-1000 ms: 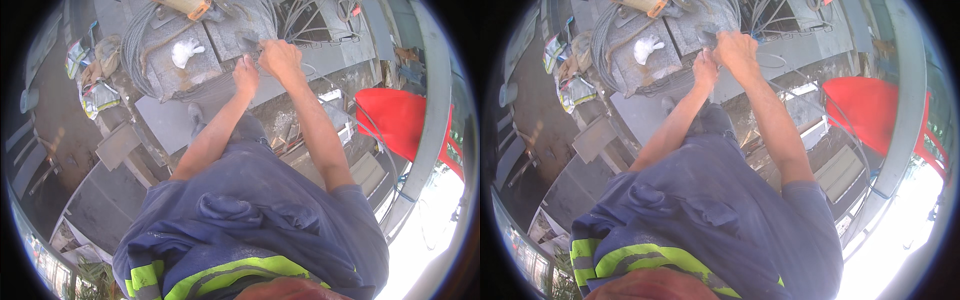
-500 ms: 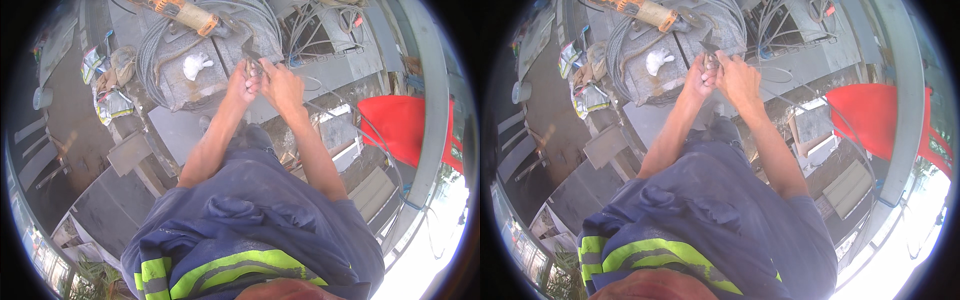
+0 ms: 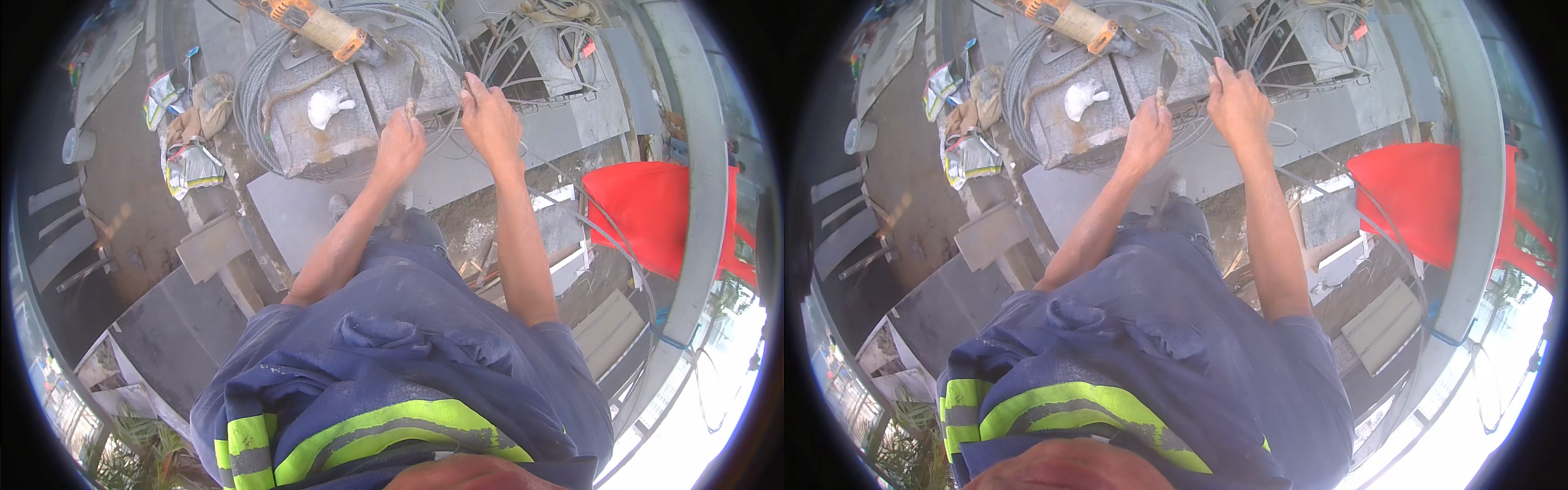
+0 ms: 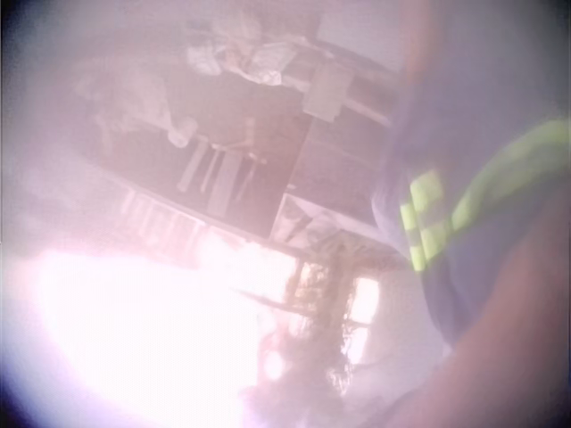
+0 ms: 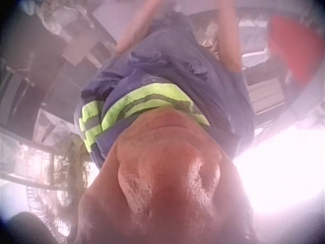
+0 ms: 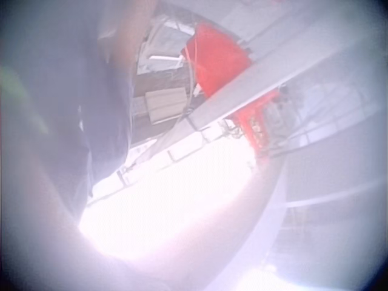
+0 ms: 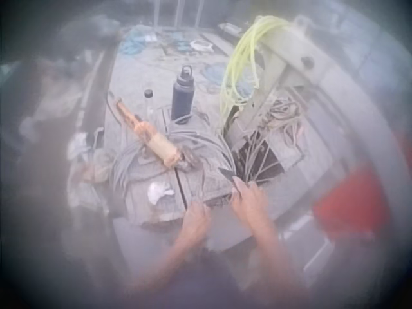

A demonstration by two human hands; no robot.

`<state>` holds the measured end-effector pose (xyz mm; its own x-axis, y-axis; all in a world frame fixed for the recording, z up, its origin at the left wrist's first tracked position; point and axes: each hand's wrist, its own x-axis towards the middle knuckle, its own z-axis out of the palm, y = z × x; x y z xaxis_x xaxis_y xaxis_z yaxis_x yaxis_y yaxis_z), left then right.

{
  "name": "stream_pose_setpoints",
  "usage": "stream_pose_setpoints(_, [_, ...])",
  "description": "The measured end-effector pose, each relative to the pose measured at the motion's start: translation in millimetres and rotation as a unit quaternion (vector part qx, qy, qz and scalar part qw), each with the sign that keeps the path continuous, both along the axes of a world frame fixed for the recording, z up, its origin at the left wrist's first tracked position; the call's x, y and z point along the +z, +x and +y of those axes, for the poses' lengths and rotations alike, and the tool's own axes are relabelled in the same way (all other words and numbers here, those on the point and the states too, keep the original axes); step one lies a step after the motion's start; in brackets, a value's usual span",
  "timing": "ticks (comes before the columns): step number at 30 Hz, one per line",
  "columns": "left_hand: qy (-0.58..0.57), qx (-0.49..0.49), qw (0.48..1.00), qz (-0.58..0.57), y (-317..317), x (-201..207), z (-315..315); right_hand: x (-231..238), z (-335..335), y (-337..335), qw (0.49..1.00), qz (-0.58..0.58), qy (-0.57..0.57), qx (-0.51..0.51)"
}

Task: The person measures and marks a large stone tile using a metal square and pencil, then uses an angle grinder to cut along the marked line. The person handles the tile and tools directly with both hands.

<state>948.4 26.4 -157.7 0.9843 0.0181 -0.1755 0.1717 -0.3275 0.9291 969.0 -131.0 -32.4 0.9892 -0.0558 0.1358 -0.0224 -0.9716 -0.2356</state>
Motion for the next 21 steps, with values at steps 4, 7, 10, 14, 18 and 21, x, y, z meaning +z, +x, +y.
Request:
stream_pose_setpoints(4, [0.177, -0.042, 0.983, -0.014, -20, 33, 5, 28, 28, -52, 0.992, 0.108, 0.049, 0.053])
stream_pose_setpoints(7, [0.235, -0.105, 0.966, 0.011, -12, 37, -5, 3, 44, -50, 0.994, 0.103, 0.032, 0.036])
stream_pose_setpoints(10, [0.24, -0.11, 0.964, 0.025, -11, 39, -17, 5, 36, -25, 0.992, 0.115, 0.052, -0.015])
stream_pose_setpoints(14, [0.254, -0.117, 0.96, 0.004, -4, 41, 4, -1, 46, -43, 0.988, 0.118, 0.099, 0.002])
stream_pose_setpoints(18, [0.241, -0.131, 0.962, -0.003, -10, 38, 0, -16, 19, -9, 0.989, 0.049, 0.122, -0.065])
stream_pose_setpoints(21, [0.174, -0.135, 0.975, -0.025, -13, 29, -4, -17, 9, -12, 0.974, 0.032, 0.222, -0.044])
